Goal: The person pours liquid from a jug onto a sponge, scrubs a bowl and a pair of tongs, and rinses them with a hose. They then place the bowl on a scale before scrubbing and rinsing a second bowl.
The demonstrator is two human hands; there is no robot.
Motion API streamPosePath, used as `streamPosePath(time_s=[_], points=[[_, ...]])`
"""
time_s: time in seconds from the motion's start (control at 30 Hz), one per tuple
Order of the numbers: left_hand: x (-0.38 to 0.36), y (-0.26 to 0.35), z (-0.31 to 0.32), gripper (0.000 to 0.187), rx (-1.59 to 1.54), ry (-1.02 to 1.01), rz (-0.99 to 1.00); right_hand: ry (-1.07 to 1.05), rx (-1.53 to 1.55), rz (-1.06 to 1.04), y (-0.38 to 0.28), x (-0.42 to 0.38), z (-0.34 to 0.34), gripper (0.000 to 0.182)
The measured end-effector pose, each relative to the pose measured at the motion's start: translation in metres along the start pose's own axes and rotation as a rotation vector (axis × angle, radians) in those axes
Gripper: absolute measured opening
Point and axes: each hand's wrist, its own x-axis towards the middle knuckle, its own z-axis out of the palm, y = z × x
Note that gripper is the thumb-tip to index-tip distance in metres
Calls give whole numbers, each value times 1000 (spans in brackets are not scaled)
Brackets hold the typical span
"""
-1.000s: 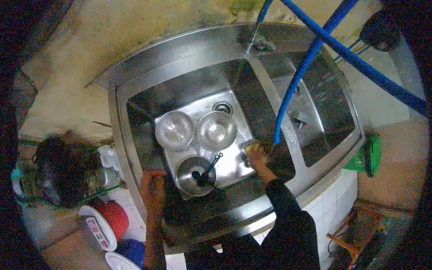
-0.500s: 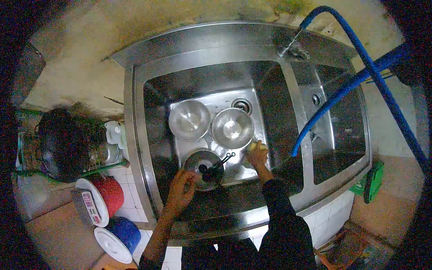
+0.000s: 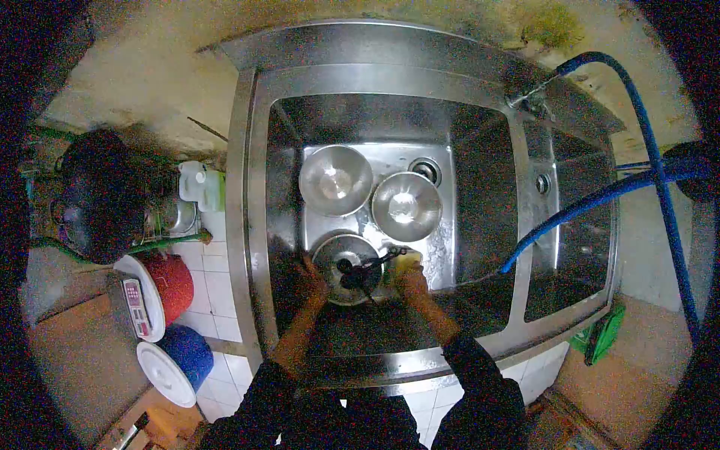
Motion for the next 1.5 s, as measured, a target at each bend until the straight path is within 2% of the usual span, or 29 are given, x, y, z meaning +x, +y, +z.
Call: streamPosePath(time_s=[0.03,0.07,0.1,0.13,0.17,0.2,0.23,0.3,0.33,0.4,0.43,0.5,0.57,0.63,0.7,0.73,0.77,0.8,0.83,0.9,1.0,1.1,1.13,1.17,1.23,1.3,1.33,1.4,1.5], points=[[-1,-6,5,73,3,-4,-7,38,-101,-153,8,3,17,57],[1,-16,12,67,298,27,176,238,-454,-329,28,20,59,48],[4,-23,20,61,590,57,361,206,-404,-264,31,26,75,45],[6,-23,27,61,591,53,355,178,-354,-199,34,32,90,42],[10,-21,34,56,515,-45,462,154,-307,-132,36,38,106,39],[13,-20,43,51,434,-139,568,284,-194,-100,19,26,85,40],[12,-16,55,51,433,-140,565,449,-148,-191,30,38,94,50],[13,-6,84,47,-87,41,413,778,-92,-384,53,63,113,73],[14,-12,99,47,-90,34,410,475,-2,-231,48,57,93,61],[19,-26,133,46,-304,-376,187,326,163,35,27,41,64,49],[21,-42,160,46,-309,-380,185,324,158,39,14,35,49,49],[21,-65,193,44,-226,-270,170,240,341,96,-1,31,25,45],[23,-74,191,45,-243,-256,170,275,215,29,5,21,18,40],[30,-85,198,46,-260,-236,171,113,283,42,9,19,12,39],[47,-121,243,34,-290,141,456,175,320,-75,-3,2,-22,39],[54,-129,252,34,-289,143,457,206,340,-134,2,2,-22,39],[62,-136,258,25,-549,63,328,236,357,-194,7,2,-23,39],[70,-143,262,17,-805,-17,191,187,414,-130,34,17,2,38],[73,-136,248,9,-1058,-95,47,135,469,-67,20,13,-12,38],[66,-105,194,9,-943,-154,-36,40,480,-30,6,-11,-49,37],[44,-48,117,10,-940,-198,-80,154,664,101,-27,-26,-87,46],[24,-11,75,18,-951,-260,-77,170,799,44,-86,-53,-135,44],[24,-6,71,24,-950,-274,-71,301,789,-155,-98,-51,-129,41],[24,-1,68,30,-950,-289,-66,229,728,-59,-121,-58,-141,38],[27,9,63,30,-417,212,435,343,670,-240,-134,-31,-104,39],[0,55,5,42,-630,-51,319,320,664,-284,-163,-36,-117,39],[-15,77,-28,48,-760,-284,118,280,653,-307,-169,-41,-120,39],[-19,104,-58,60,-856,-507,-144,225,725,-383,-153,-31,-97,39],[-21,118,-44,61,-991,-428,-132,189,831,-479,-137,-17,-80,36]])
